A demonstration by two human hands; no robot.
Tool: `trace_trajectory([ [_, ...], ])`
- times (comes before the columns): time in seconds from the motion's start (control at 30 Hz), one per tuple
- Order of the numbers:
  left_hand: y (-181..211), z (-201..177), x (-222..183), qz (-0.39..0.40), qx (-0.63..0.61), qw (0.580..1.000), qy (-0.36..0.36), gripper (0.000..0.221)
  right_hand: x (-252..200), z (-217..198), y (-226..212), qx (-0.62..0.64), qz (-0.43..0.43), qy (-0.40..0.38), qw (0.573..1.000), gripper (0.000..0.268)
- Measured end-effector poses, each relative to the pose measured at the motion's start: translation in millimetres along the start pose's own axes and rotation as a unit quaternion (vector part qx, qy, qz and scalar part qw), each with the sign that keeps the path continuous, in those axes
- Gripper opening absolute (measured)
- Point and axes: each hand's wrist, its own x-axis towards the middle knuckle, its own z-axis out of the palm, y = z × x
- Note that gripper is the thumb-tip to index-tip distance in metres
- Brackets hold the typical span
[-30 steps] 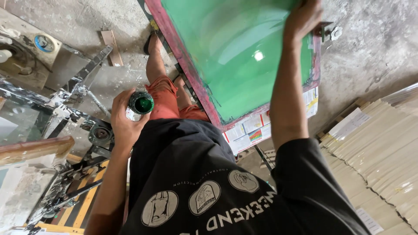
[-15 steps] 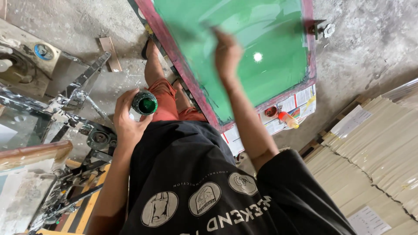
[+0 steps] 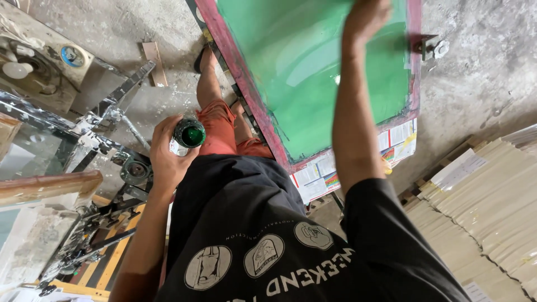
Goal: The person is applying green ink to a silkscreen frame and spreading it evenly with a plastic card.
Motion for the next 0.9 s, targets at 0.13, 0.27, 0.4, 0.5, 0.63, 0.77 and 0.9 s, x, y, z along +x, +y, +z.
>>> trace_trajectory([
  [0.13,4,4,5,-0.001,-0.014,1.000,0.004,0.063,-73,-47,-164,0.080,-0.117,-0.019,0.990,0.040],
  [0.27,11,10,9,-0.003,-0.014,1.000,0.002,0.063,-133,-81,-264,0.144,-0.154,-0.092,0.973,0.041],
  [0.4,11,11,14,-0.004,-0.013,1.000,-0.013,0.068,-112,-96,-285,0.174,-0.159,-0.142,0.961,0.038],
  [0.5,6,9,15,0.012,-0.015,1.000,-0.009,0.067,-74,-56,-269,0.137,-0.111,-0.165,0.970,0.030],
  [0.63,6,4,12,-0.002,-0.018,1.000,-0.001,0.063,-117,-22,-276,0.085,-0.158,-0.135,0.974,0.026],
  [0.77,6,2,7,0.013,-0.019,1.000,0.016,0.063,-116,-97,-305,0.162,-0.193,-0.158,0.955,0.038],
  [0.9,5,4,13,0.016,-0.016,1.000,0.015,0.060,-69,-99,-208,0.218,-0.045,-0.127,0.967,0.032],
])
